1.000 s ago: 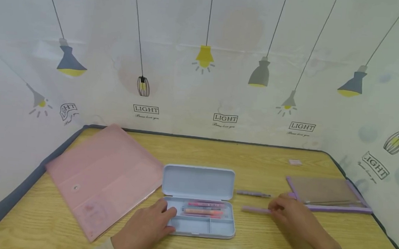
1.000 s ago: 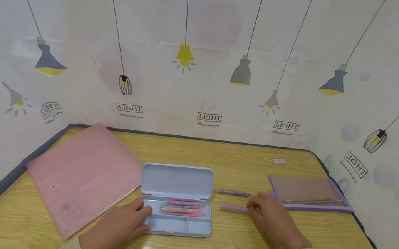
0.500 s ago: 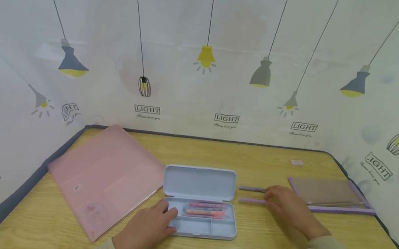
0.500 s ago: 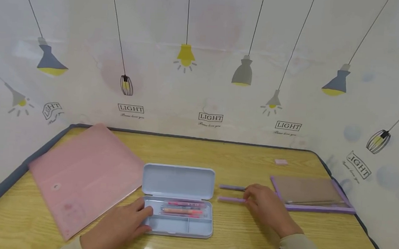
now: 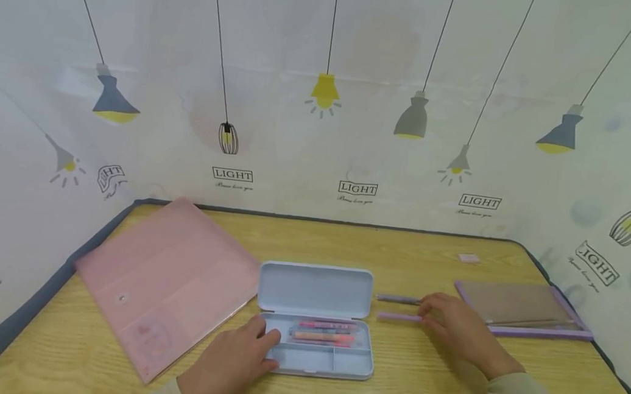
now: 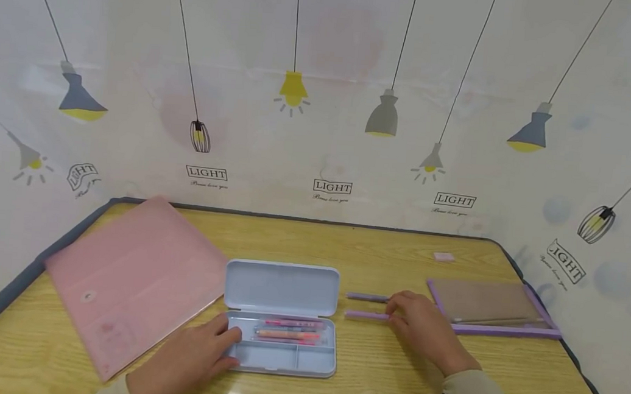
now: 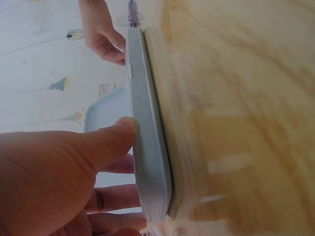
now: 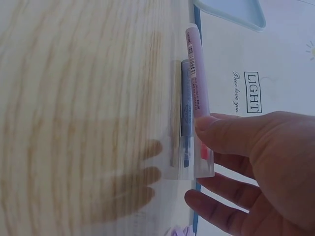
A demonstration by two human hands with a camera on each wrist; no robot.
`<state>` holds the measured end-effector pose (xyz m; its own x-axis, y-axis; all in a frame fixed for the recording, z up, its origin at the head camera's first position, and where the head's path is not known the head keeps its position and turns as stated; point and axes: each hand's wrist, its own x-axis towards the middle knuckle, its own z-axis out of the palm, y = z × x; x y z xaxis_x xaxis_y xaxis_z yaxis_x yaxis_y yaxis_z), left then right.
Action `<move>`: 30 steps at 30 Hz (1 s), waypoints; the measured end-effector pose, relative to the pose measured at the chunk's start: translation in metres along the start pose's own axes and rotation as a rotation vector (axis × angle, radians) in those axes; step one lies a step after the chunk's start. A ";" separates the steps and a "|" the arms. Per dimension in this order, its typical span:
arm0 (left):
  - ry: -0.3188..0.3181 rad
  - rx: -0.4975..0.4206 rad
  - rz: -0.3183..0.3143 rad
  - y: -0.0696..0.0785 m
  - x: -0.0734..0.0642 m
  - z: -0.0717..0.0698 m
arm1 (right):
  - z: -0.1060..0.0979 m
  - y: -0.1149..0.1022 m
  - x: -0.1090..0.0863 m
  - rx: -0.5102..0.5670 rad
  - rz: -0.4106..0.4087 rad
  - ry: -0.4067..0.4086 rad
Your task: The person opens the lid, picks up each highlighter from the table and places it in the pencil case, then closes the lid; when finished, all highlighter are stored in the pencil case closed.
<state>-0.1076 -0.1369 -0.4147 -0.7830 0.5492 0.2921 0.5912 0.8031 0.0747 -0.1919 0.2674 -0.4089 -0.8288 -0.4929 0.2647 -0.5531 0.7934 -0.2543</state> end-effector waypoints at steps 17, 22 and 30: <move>0.009 0.020 -0.012 0.001 0.000 0.001 | -0.013 -0.025 -0.010 0.123 0.066 -0.053; 0.005 0.010 -0.014 0.001 0.001 0.000 | -0.010 -0.045 -0.010 0.116 0.026 -0.054; -0.028 -0.013 -0.036 0.001 0.000 -0.001 | 0.002 -0.084 -0.004 0.100 -0.104 -0.071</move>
<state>-0.1071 -0.1359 -0.4138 -0.8087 0.5265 0.2621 0.5649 0.8195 0.0967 -0.1421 0.2023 -0.3910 -0.7685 -0.5974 0.2292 -0.6391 0.6990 -0.3210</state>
